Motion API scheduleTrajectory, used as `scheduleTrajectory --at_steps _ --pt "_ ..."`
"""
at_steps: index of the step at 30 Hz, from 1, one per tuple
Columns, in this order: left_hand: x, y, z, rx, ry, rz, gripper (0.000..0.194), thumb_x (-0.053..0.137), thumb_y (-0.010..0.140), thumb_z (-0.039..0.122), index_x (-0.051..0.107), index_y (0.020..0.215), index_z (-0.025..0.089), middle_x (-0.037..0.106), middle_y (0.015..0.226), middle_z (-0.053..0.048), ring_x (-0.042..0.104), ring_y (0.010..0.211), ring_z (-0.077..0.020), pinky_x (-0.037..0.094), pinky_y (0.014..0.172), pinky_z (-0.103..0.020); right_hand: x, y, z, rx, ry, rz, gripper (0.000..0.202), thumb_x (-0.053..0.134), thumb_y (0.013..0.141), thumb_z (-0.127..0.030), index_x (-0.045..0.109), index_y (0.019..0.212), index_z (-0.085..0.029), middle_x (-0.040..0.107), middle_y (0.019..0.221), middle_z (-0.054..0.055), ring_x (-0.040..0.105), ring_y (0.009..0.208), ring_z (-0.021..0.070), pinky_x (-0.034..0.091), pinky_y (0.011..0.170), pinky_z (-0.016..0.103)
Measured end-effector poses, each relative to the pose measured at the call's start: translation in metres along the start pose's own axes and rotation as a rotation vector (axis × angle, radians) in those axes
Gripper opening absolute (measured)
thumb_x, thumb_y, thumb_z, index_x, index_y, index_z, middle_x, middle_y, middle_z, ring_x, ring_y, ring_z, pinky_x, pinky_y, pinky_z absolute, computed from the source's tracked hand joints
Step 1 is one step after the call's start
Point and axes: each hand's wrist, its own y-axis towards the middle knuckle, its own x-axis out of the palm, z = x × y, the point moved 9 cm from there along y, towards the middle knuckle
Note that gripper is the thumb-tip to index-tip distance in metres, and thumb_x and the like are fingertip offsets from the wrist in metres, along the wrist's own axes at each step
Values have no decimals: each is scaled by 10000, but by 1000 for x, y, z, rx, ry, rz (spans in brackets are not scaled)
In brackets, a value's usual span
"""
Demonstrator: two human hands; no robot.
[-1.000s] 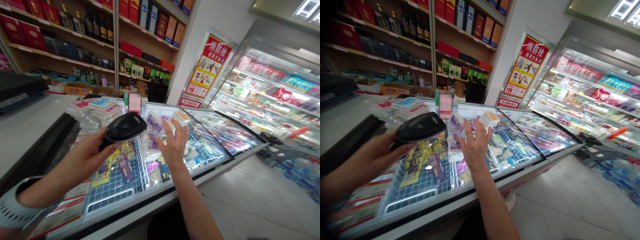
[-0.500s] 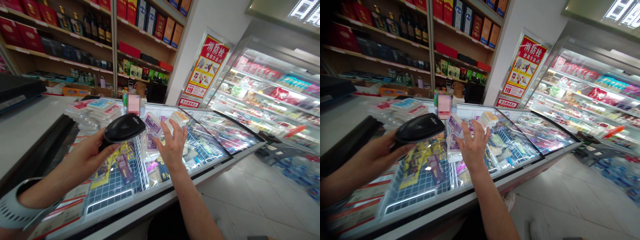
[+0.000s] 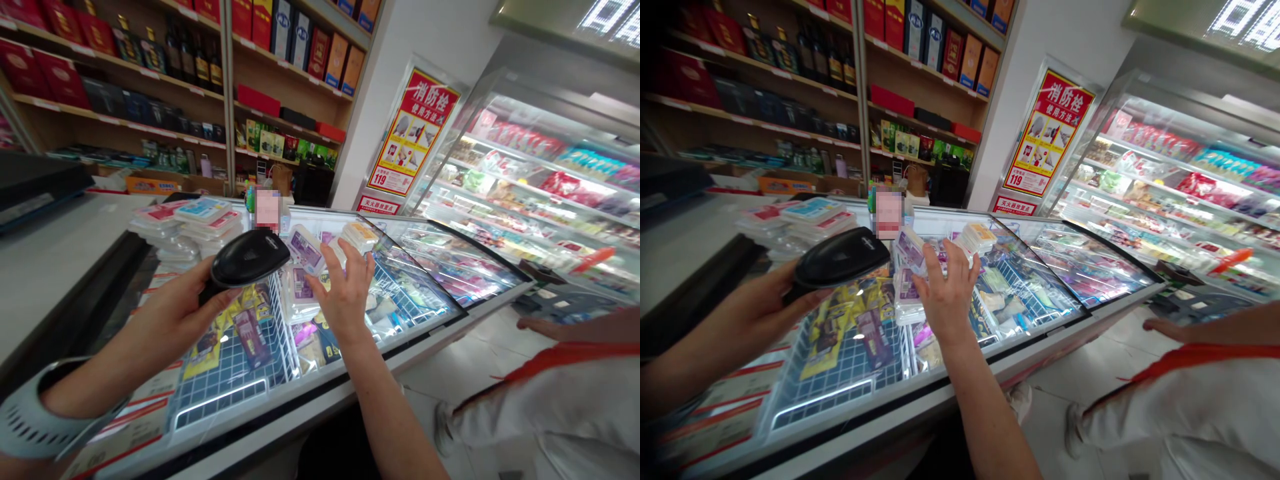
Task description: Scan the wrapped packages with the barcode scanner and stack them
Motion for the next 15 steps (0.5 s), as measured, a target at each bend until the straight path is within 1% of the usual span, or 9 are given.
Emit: scheduleTrajectory --at_steps 5,8,11,15 --pt "-2 -2 2 22 51 11 460 509 853 487 581 1171 163 710 1035 -87 660 954 -263 529 832 -375 0 0 -1 1 2 -9 490 664 906 -415 551 1346 -234 547 1373 133 491 1306 262 240 1187 557" --pt "-1 -3 1 24 51 11 486 520 854 503 574 1202 169 713 1056 -85 666 931 -258 532 814 -364 -1 1 -2 4 9 -4 490 668 903 -416 558 1343 -229 548 1371 135 493 1303 261 237 1190 552" --pt "1 -4 0 17 38 -2 502 521 855 524 575 1208 171 708 1087 -94 668 957 -262 533 819 -360 -3 1 -3 4 13 1 499 675 899 -415 554 1348 -234 550 1372 134 493 1306 259 241 1191 549" --pt "0 -4 8 62 35 4 454 514 860 509 594 1144 164 706 1035 -91 665 918 -246 531 805 -342 -6 2 -6 -3 11 10 487 665 906 -418 560 1342 -228 559 1363 134 502 1298 256 242 1194 543"
